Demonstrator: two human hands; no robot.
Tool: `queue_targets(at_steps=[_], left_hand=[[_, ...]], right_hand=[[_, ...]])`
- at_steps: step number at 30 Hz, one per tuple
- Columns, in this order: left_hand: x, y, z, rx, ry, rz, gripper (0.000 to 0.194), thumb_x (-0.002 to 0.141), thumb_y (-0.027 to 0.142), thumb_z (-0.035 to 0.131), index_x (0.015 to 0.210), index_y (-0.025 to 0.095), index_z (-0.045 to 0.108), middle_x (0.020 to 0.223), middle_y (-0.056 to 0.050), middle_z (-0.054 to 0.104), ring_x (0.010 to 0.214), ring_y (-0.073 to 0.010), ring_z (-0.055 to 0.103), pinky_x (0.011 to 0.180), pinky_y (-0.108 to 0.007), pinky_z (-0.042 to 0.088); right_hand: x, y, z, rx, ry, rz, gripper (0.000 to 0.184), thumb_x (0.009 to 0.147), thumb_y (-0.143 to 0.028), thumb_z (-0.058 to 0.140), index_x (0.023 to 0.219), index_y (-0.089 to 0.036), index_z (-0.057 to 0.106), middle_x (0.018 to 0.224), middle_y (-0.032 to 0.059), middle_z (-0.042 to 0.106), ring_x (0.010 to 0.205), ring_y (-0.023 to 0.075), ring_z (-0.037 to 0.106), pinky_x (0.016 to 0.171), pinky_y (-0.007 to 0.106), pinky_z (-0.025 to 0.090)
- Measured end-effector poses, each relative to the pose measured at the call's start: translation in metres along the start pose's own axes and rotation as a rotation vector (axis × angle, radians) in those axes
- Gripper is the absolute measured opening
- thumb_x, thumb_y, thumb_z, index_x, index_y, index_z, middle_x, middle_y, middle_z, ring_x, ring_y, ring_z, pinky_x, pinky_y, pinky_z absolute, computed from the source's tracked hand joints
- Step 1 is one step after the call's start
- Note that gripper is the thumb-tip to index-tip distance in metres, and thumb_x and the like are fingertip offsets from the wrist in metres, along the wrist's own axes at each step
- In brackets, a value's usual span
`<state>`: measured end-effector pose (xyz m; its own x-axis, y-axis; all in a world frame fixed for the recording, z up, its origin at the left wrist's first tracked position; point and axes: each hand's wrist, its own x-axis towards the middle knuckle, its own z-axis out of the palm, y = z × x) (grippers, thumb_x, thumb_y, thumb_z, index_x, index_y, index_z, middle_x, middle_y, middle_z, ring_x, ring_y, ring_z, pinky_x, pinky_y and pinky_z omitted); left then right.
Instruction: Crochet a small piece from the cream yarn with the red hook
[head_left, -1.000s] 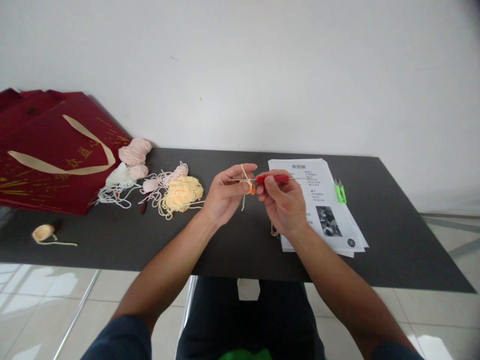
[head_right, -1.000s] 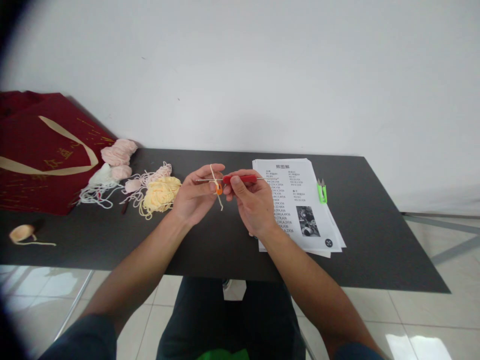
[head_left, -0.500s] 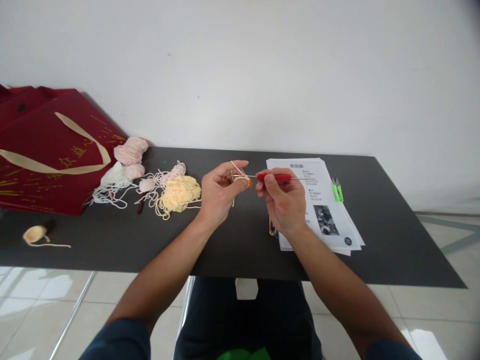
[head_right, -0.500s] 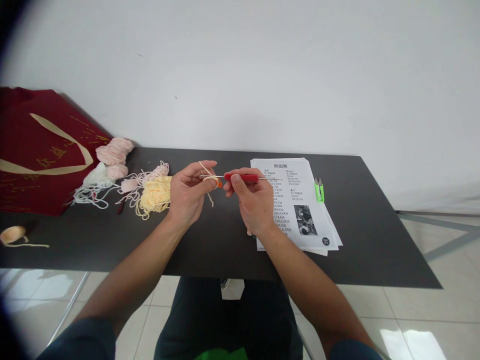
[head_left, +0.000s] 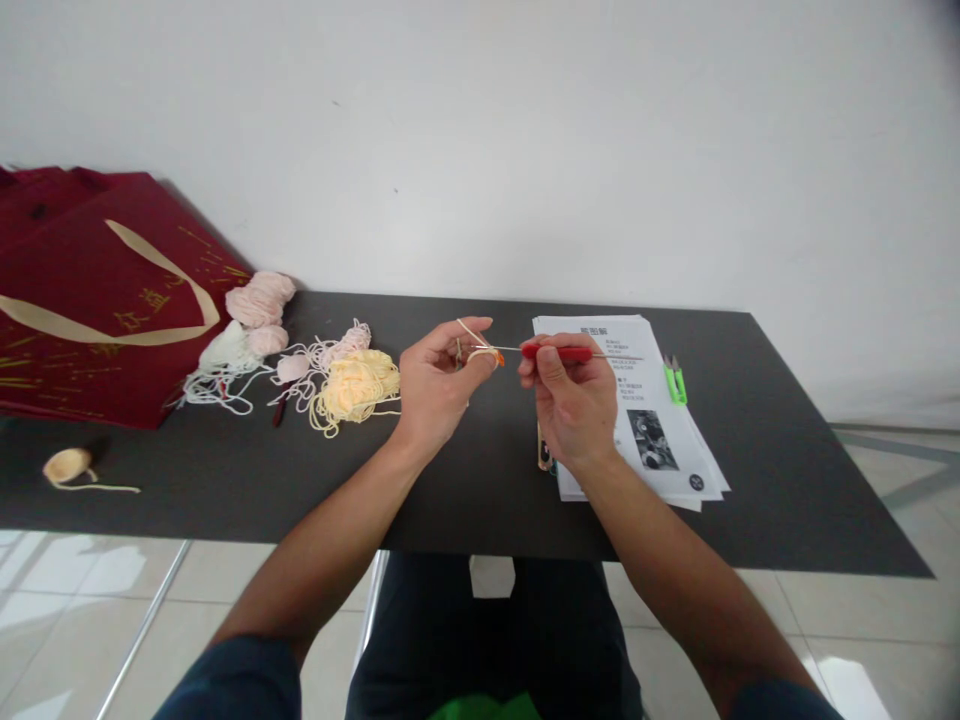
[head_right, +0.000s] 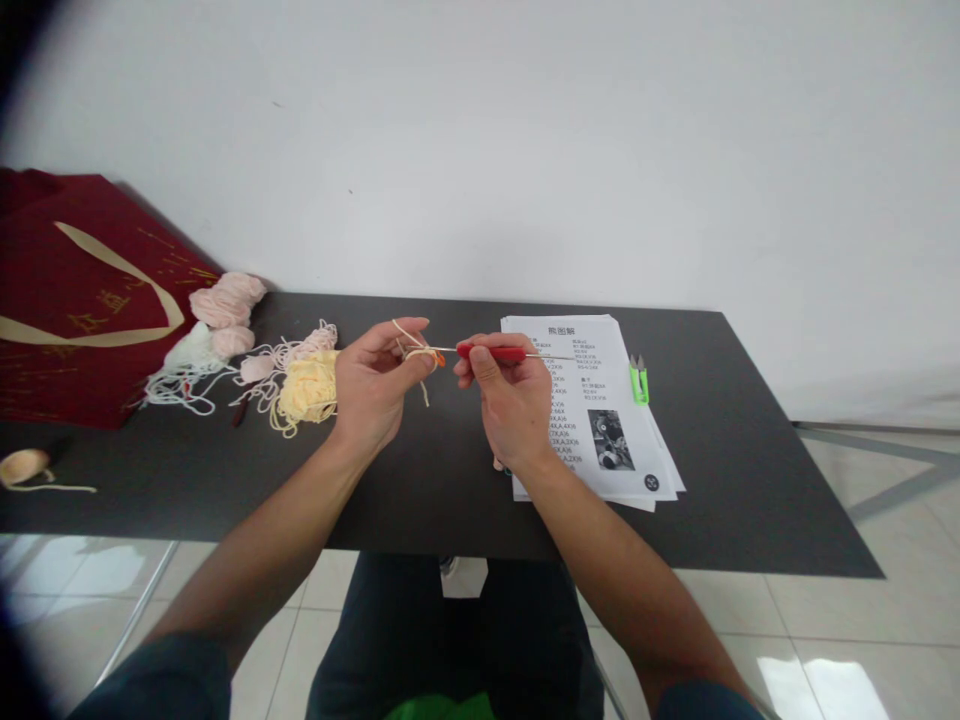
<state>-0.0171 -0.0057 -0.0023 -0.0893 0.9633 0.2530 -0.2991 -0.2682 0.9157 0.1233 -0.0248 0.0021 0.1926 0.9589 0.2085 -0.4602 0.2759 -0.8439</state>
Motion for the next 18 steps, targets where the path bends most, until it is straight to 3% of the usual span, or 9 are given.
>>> queue_targets(at_steps=[18], left_hand=[[-0.0027,0.0013,0.0015,0.089,0.05,0.06,0.032,0.074,0.018,0.084,0.105,0.023,0.079,0.077,0.001,0.072,0.067,-0.0103,0.062,0.067,-0.026,0.049]], right_hand=[[0.0035,-0.0037,-0.0104,-0.095,-0.022,-0.172,0.016,0.085,-0.032,0.084,0.088,-0.027,0.069,0.09,-0.0014,0.075,0.063,0.0102,0.064,0.056,0.027,0.049]])
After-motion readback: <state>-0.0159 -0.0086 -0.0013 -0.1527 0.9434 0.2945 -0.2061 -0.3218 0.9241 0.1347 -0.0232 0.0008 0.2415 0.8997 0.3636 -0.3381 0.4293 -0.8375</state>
